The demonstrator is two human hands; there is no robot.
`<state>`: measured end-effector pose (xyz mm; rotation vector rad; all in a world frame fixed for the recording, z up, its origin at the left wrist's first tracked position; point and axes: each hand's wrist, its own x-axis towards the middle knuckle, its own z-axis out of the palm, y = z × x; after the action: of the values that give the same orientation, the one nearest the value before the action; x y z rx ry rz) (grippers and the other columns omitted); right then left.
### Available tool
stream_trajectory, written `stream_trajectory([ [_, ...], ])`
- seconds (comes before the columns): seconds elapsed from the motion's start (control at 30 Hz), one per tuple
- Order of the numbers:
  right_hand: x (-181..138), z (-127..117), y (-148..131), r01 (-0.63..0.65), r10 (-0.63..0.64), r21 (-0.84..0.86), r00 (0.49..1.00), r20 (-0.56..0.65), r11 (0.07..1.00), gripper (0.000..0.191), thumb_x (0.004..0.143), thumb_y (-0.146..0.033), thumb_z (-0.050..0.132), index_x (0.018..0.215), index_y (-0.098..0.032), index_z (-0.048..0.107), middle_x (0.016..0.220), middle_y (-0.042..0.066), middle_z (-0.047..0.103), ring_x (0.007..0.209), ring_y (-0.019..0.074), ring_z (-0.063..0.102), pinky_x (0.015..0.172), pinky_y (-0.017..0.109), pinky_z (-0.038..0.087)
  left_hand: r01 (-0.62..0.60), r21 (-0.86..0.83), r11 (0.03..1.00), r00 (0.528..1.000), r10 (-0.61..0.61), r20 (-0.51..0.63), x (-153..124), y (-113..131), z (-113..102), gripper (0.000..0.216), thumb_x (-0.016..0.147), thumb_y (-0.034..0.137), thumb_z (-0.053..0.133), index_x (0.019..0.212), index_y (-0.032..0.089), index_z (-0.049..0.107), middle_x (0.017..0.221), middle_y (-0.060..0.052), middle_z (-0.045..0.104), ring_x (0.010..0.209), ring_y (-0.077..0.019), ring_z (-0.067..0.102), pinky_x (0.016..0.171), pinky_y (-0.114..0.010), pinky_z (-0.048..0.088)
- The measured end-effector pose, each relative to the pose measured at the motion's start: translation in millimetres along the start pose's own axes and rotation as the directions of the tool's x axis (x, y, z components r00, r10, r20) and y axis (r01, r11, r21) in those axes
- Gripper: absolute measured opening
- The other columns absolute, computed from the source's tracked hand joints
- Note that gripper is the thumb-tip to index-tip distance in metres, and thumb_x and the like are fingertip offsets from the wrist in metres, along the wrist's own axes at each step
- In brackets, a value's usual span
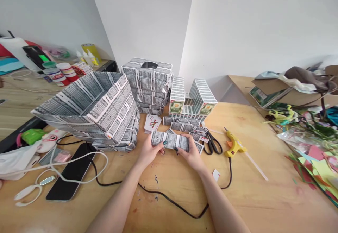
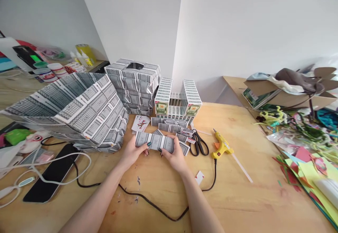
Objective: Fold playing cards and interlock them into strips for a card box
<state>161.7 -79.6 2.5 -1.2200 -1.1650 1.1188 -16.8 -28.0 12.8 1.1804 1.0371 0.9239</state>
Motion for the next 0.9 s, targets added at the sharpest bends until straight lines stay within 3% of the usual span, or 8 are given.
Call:
stream_trajectory([
  [0.17,1,-1,2,-0.002,0.010,0.106,0.997,-0.073,0.994,0.017,0.076,-0.036,0.056,0.081,-0.020,0.051,0.075,-0.001,0.052,0.065,0.0126,0.048,0.058,0.023,0.040,0.015,-0.095,0.995,0.995,-0.024,-0.096,2,2,-4,0.044,0.062,0.026,0.068,0.101,0.018,0.048,0.076,0.000,0.061,0.047,-0.0110,0.055,0.041,-0.024,0.047],
  [0.3,0,0,1,-0.122,0.121,0.198,0.992,0.017,0.973,0.026,0.075,-0.043,0.057,0.067,-0.018,0.053,0.062,-0.002,0.053,0.055,0.0118,0.047,0.052,0.023,0.037,0.007,-0.292,0.956,0.977,-0.069,-0.202,2,3,-6,0.059,0.060,0.023,0.070,0.113,0.021,0.045,0.089,-0.003,0.064,0.066,-0.0146,0.061,0.049,-0.022,0.048],
  [0.47,2,9,-3,-0.136,0.136,0.156,0.991,0.007,0.978,0.028,0.073,-0.045,0.059,0.069,-0.017,0.056,0.060,-0.001,0.057,0.052,0.0116,0.050,0.051,0.023,0.039,0.090,-0.507,0.857,0.986,-0.149,-0.078,2,7,-9,0.032,0.061,0.021,0.069,0.091,0.013,0.061,0.086,-0.006,0.067,0.075,-0.0165,0.062,0.063,-0.024,0.049],
  [0.6,9,18,-4,-0.088,0.093,0.130,0.995,-0.036,0.988,0.025,0.076,-0.042,0.056,0.074,-0.017,0.056,0.064,0.002,0.061,0.050,0.0108,0.050,0.049,0.023,0.040,0.088,-0.604,0.792,0.971,-0.203,-0.126,3,11,-13,0.022,0.061,0.019,0.067,0.082,0.013,0.062,0.074,-0.002,0.068,0.064,-0.0125,0.061,0.059,-0.021,0.047],
  [0.67,20,24,-6,-0.045,0.046,0.065,0.999,-0.015,0.997,0.022,0.078,-0.038,0.053,0.076,-0.016,0.057,0.067,0.003,0.063,0.053,0.0116,0.052,0.050,0.023,0.041,0.091,-0.604,0.792,0.965,-0.219,-0.141,3,11,-13,0.022,0.061,0.019,0.067,0.082,0.014,0.062,0.069,-0.001,0.067,0.059,-0.0118,0.061,0.055,-0.020,0.047],
  [0.77,46,34,-8,0.065,-0.064,-0.197,0.998,0.015,0.978,0.017,0.077,-0.030,0.051,0.081,-0.017,0.060,0.074,0.004,0.065,0.057,0.0135,0.055,0.052,0.024,0.043,0.090,-0.588,0.804,0.964,-0.218,-0.152,4,10,-13,0.024,0.063,0.020,0.065,0.086,0.015,0.060,0.069,0.000,0.067,0.060,-0.0128,0.062,0.054,-0.021,0.047],
  [0.83,66,40,-9,0.171,-0.168,-0.420,0.985,0.045,0.891,0.018,0.077,-0.024,0.048,0.085,-0.018,0.063,0.079,0.004,0.066,0.059,0.0139,0.056,0.057,0.026,0.045,0.105,-0.578,0.809,0.968,-0.216,-0.127,4,10,-13,0.027,0.065,0.022,0.063,0.090,0.016,0.058,0.073,-0.002,0.068,0.066,-0.0155,0.064,0.056,-0.023,0.049],
  [0.9,84,47,-11,0.278,-0.212,-0.576,0.961,0.180,0.768,0.023,0.075,-0.018,0.049,0.093,-0.018,0.063,0.090,0.005,0.066,0.067,0.0150,0.059,0.065,0.026,0.046,0.122,-0.560,0.819,0.972,-0.212,-0.098,4,11,-13,0.029,0.067,0.024,0.062,0.094,0.017,0.055,0.076,-0.003,0.068,0.070,-0.0185,0.065,0.057,-0.026,0.050],
])
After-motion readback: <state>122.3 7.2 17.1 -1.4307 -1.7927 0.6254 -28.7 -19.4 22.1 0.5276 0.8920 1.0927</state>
